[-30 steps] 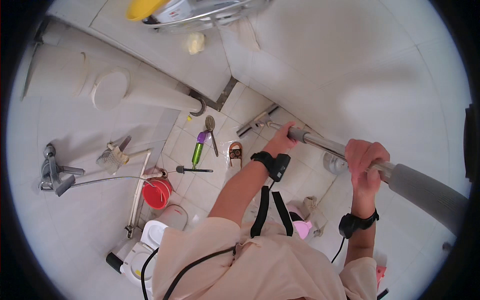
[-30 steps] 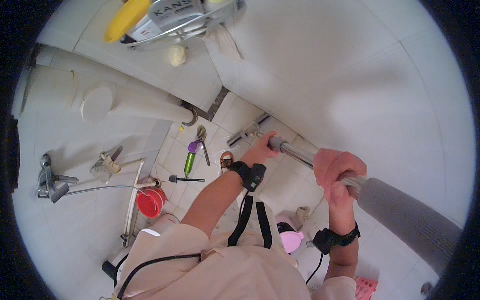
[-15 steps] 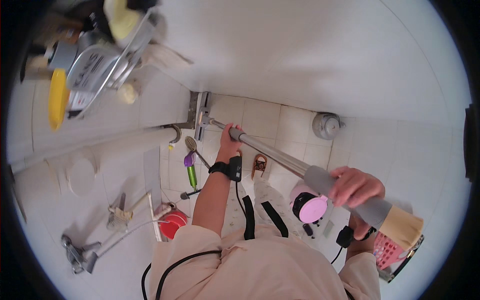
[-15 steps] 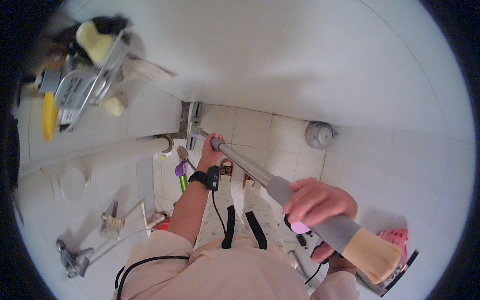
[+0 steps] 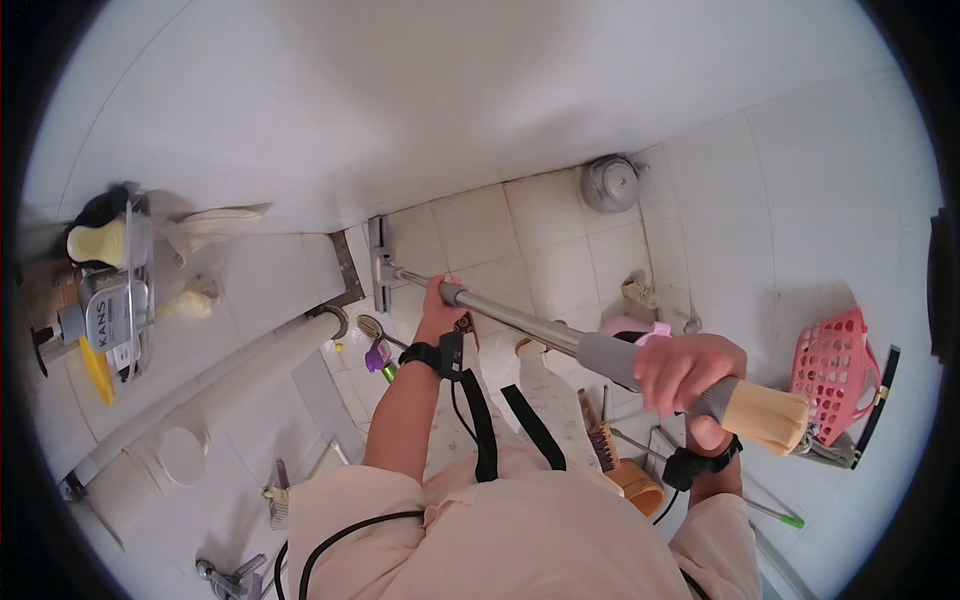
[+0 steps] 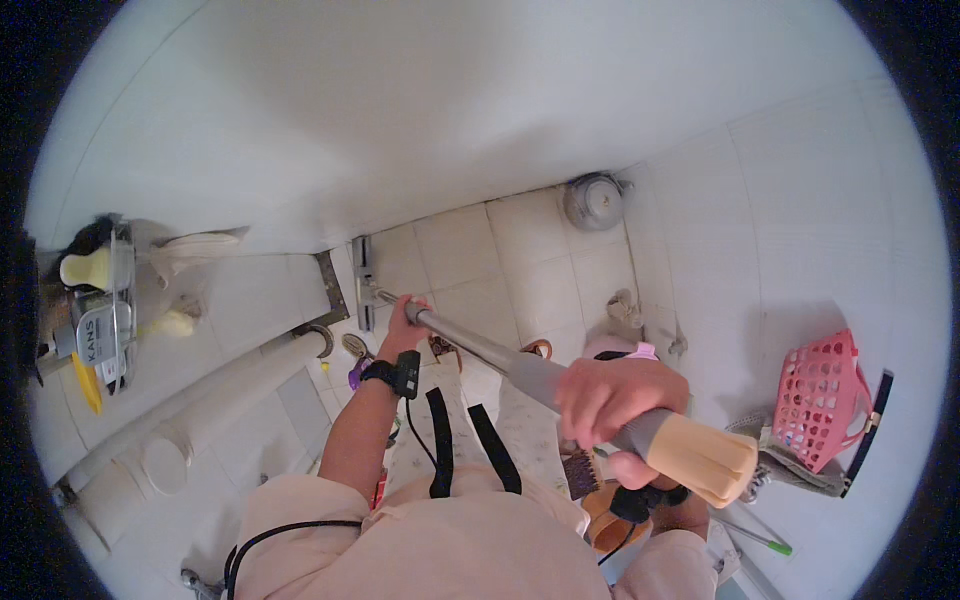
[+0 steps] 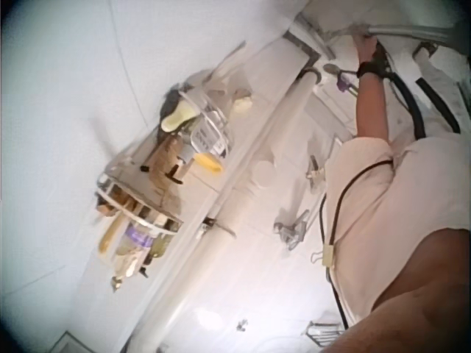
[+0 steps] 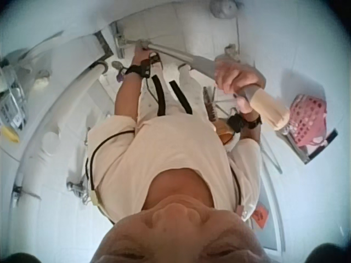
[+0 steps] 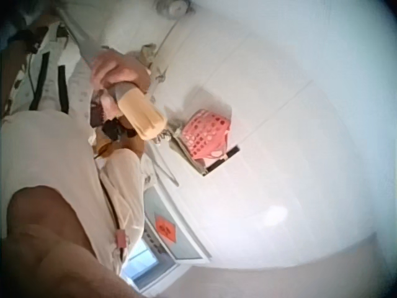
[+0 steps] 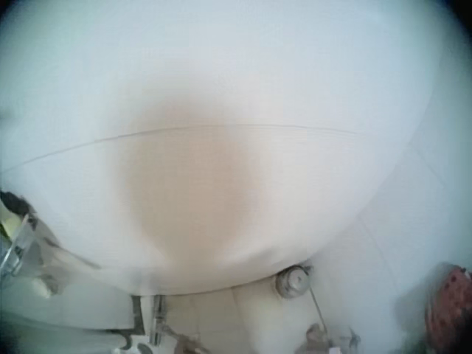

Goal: The person wipes the tiled walls and a large pipe in a bathroom using a cloth, then uses a long-handled squeegee to clear water from the floor.

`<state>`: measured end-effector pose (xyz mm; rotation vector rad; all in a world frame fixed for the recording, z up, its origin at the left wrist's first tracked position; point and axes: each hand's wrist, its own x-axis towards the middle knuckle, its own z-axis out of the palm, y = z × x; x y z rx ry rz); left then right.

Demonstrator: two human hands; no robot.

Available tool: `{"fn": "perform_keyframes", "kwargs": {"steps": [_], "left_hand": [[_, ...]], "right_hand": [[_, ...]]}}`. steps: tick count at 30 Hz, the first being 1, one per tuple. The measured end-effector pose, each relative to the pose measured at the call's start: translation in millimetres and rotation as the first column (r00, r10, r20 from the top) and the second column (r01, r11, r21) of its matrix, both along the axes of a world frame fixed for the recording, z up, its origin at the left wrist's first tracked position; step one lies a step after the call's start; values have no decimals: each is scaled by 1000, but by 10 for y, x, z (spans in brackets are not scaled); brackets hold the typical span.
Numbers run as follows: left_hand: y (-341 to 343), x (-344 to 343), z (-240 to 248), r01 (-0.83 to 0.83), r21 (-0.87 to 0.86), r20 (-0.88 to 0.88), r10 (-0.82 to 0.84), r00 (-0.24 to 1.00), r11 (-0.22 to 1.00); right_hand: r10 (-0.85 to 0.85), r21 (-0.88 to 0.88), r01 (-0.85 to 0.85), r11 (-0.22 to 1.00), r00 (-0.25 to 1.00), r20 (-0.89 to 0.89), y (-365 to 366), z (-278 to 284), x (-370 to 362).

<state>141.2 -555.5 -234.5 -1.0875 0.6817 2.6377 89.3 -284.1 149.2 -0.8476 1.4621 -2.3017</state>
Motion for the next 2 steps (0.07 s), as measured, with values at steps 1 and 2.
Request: {"fn": "perform_keyframes", "kwargs": {"steps": [1,2], "left_hand": [[98,33,3,274,-493,-156,-394,906,825],[194,51,2,314,-872,-86,-748,659,376]], "right_hand": [[-52,46,50,998,998,42,197,19,97],[-66,40,64,997,997,43,313,19,135]]}}
